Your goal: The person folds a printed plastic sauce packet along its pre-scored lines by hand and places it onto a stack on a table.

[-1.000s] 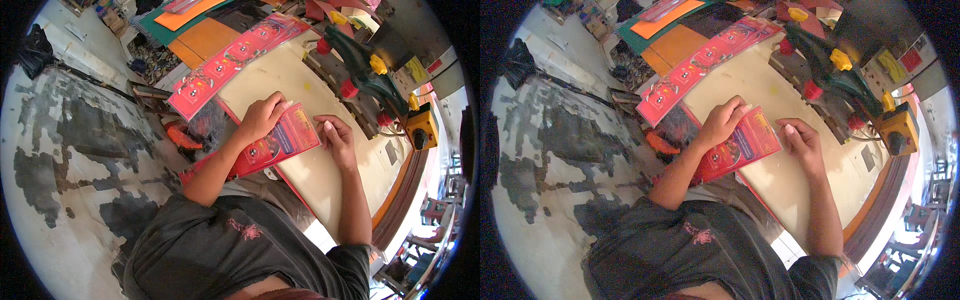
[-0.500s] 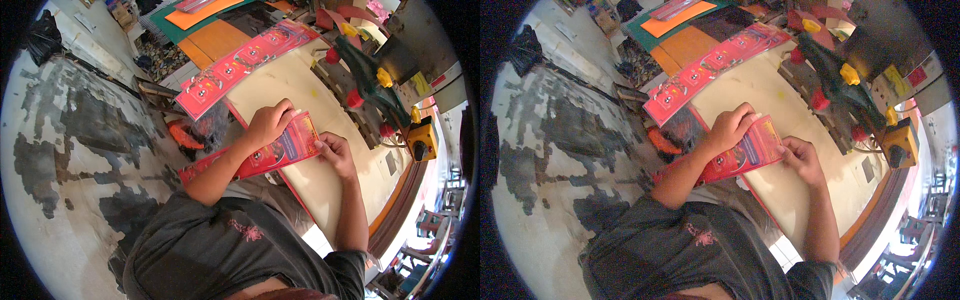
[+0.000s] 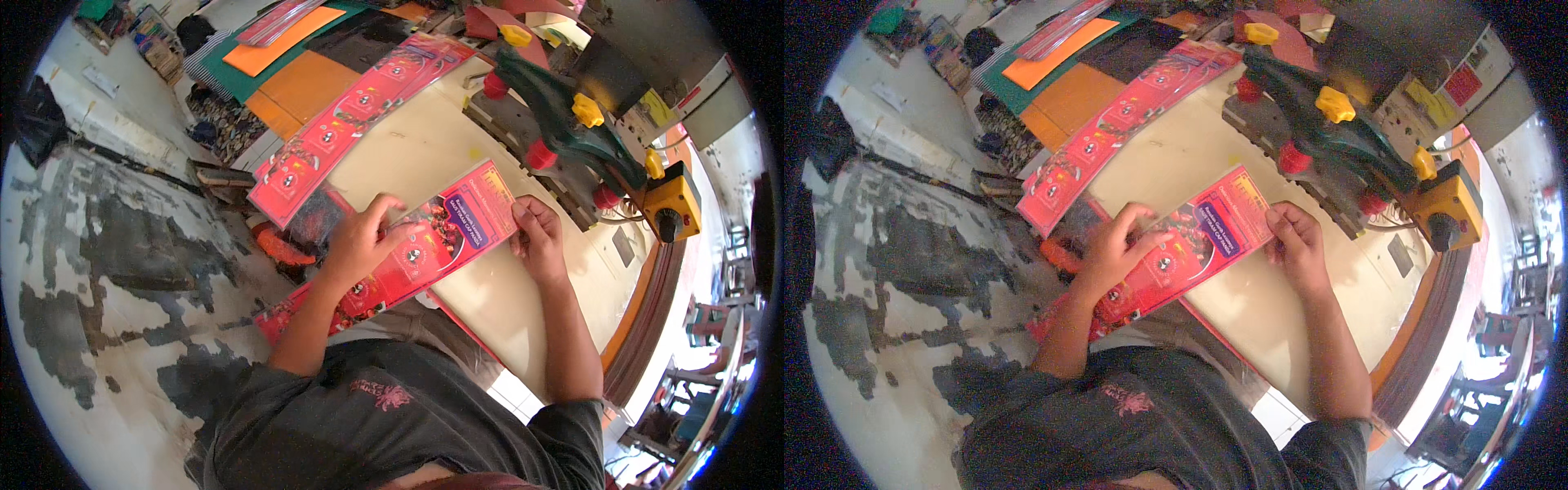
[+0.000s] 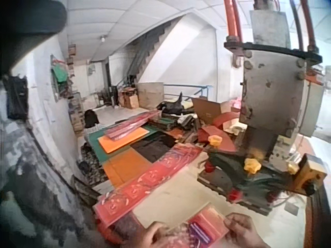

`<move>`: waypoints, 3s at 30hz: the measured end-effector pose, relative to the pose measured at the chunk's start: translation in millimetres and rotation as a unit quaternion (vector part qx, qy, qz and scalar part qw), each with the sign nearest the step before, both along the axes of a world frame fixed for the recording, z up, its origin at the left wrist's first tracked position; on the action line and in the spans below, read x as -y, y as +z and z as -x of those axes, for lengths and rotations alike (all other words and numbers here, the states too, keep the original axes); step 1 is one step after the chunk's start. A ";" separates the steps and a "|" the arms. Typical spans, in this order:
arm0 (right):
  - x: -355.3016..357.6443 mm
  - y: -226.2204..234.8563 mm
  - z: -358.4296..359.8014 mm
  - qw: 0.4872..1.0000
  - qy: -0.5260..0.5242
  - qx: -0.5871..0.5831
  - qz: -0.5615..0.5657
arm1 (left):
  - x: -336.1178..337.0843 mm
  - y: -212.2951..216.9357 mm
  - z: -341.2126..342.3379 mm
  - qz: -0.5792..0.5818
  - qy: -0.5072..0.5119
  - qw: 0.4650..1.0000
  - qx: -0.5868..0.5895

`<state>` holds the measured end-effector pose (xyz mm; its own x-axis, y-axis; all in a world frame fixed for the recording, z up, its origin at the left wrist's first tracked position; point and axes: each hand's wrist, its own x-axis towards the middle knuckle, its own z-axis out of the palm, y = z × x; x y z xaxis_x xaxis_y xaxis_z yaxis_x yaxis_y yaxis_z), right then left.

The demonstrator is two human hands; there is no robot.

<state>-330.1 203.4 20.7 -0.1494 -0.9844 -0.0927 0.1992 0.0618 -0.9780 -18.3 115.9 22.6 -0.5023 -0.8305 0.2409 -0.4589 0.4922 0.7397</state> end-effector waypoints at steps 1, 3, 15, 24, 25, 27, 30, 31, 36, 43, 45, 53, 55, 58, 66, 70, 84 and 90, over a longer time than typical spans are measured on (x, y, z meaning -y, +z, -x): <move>3.3 0.6 1.7 1.000 -0.007 0.010 0.006 | 0.0 2.5 -7.6 0.010 -0.001 1.000 0.026; 5.0 -1.4 0.8 0.999 -0.019 0.033 0.010 | -2.6 4.5 -27.3 0.014 -0.003 0.998 0.055; -3.0 12.0 -18.5 0.989 0.076 -0.129 0.020 | 39.7 55.6 -114.3 -0.051 0.116 0.991 -0.036; 0.6 17.3 -20.1 0.982 0.095 -0.163 0.026 | 242.2 91.6 -116.4 0.100 0.121 0.984 0.080; 2.0 17.4 -20.3 0.981 0.099 -0.163 0.032 | 269.7 91.3 -117.6 0.099 0.107 0.985 0.097; 1.7 13.6 -20.8 0.982 0.102 -0.156 0.018 | 318.9 82.8 -111.0 0.091 0.074 0.984 0.134; -0.5 11.8 -16.3 0.982 0.101 -0.161 0.005 | 364.5 71.0 -76.9 -0.004 0.044 0.994 0.095; -1.5 12.1 -16.7 0.983 0.094 -0.157 0.010 | 379.3 69.4 -68.4 -0.001 0.045 0.991 0.127; 1.1 5.1 -19.9 0.982 0.093 -0.163 0.036 | 464.0 47.4 -61.7 0.031 0.047 0.994 0.099; -1.1 8.6 -15.8 0.977 0.080 -0.196 0.014 | 503.7 30.1 -3.8 0.190 0.154 0.945 0.217; 3.8 12.1 -20.4 0.976 0.103 -0.187 0.037 | 513.1 33.7 -36.4 0.142 0.174 0.938 0.265; 0.3 8.6 -15.6 0.977 0.075 -0.197 0.017 | 416.9 -1.3 7.2 0.070 0.091 0.961 0.252; 2.0 10.1 -18.6 0.978 0.084 -0.193 0.015 | 418.1 -15.2 -8.2 0.132 0.101 0.954 0.250; 3.2 12.4 -19.4 0.977 0.090 -0.194 0.013 | 424.7 -26.4 -22.0 0.175 0.088 0.953 0.229; 1.7 16.3 -18.4 0.976 0.090 -0.195 0.020 | 409.9 -40.8 -6.6 0.250 0.142 0.934 0.212; 2.5 14.1 -19.5 0.976 0.086 -0.198 0.017 | 387.0 -24.1 9.9 0.234 0.100 0.946 0.199; -0.7 9.2 -17.0 0.974 0.086 -0.209 0.027 | 303.4 8.2 58.9 0.107 0.097 0.944 0.295; 1.6 3.9 -19.3 0.976 0.087 -0.195 0.032 | 323.7 16.6 39.6 0.163 0.168 0.950 0.207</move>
